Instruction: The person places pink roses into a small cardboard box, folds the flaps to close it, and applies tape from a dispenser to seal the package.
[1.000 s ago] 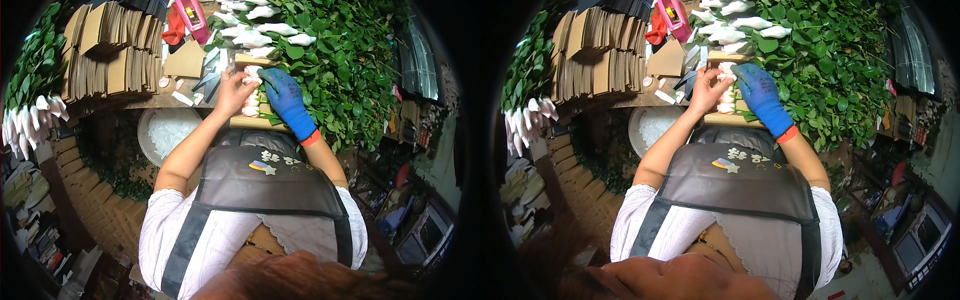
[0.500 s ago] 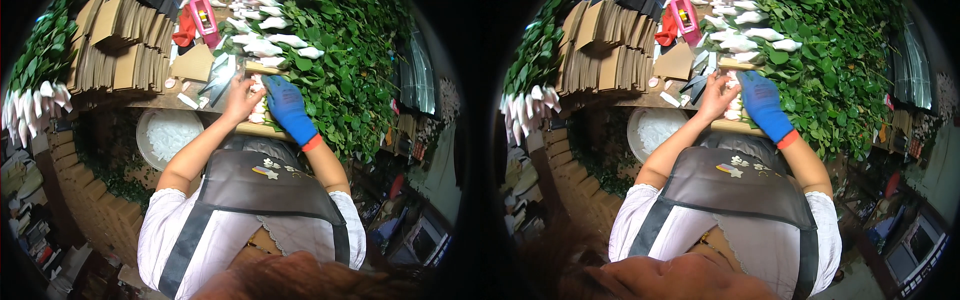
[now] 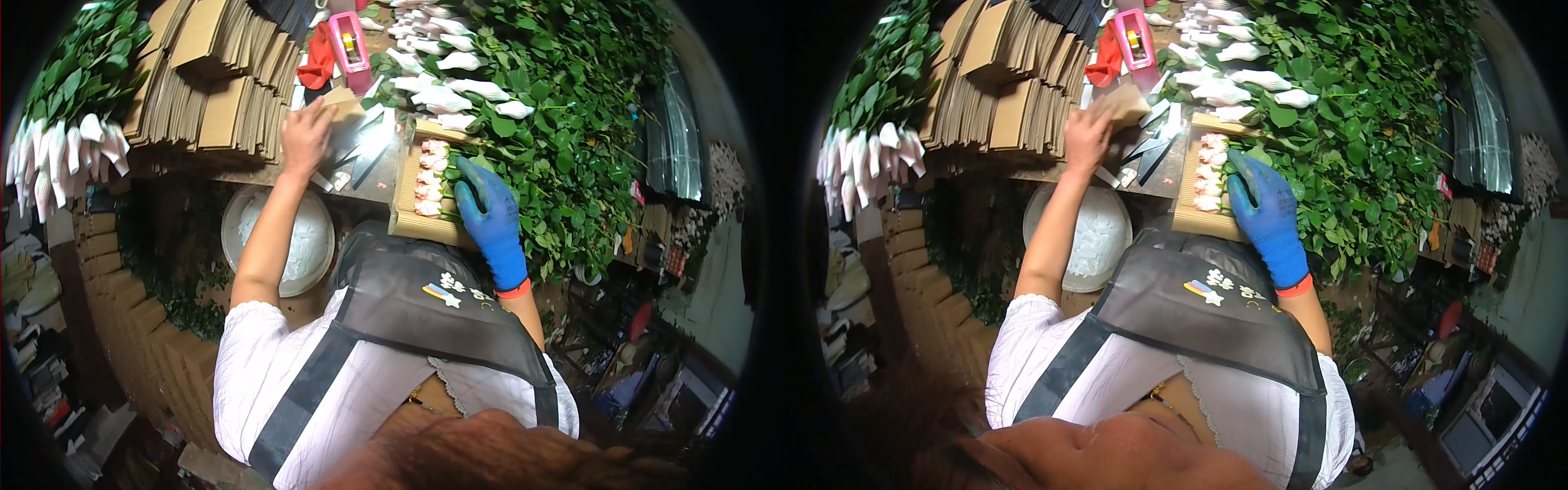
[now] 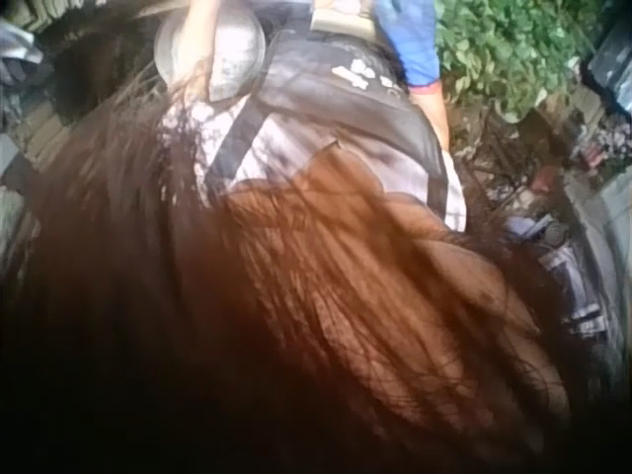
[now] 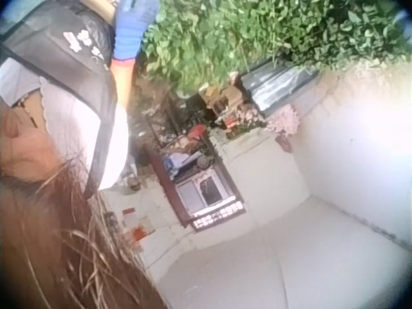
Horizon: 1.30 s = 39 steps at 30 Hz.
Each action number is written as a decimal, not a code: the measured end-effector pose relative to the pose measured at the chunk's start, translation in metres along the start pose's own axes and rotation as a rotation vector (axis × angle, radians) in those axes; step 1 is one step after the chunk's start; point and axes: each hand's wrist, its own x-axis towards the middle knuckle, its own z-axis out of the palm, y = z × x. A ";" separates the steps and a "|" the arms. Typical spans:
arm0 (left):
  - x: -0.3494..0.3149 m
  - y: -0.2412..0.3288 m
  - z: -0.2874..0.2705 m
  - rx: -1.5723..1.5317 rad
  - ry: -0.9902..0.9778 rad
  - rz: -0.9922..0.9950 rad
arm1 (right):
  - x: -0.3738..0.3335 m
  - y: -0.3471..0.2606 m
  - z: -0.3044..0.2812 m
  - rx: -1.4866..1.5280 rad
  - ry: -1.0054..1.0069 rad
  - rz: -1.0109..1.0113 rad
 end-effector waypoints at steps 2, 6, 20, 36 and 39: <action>0.025 0.026 -0.027 -0.314 0.235 -0.100 | -0.003 0.000 -0.002 0.040 0.053 0.013; 0.029 0.121 -0.064 -1.279 -0.252 -0.560 | 0.014 -0.023 -0.007 0.503 -0.067 0.417; 0.048 0.159 -0.015 -0.635 -0.560 0.381 | 0.017 0.052 0.007 0.162 -0.588 0.746; 0.071 0.166 -0.010 -0.525 -0.936 0.301 | -0.115 0.060 -0.024 0.394 -0.366 0.000; 0.069 0.163 -0.003 -0.537 -0.870 0.344 | -0.053 0.008 -0.035 0.197 -0.043 -0.071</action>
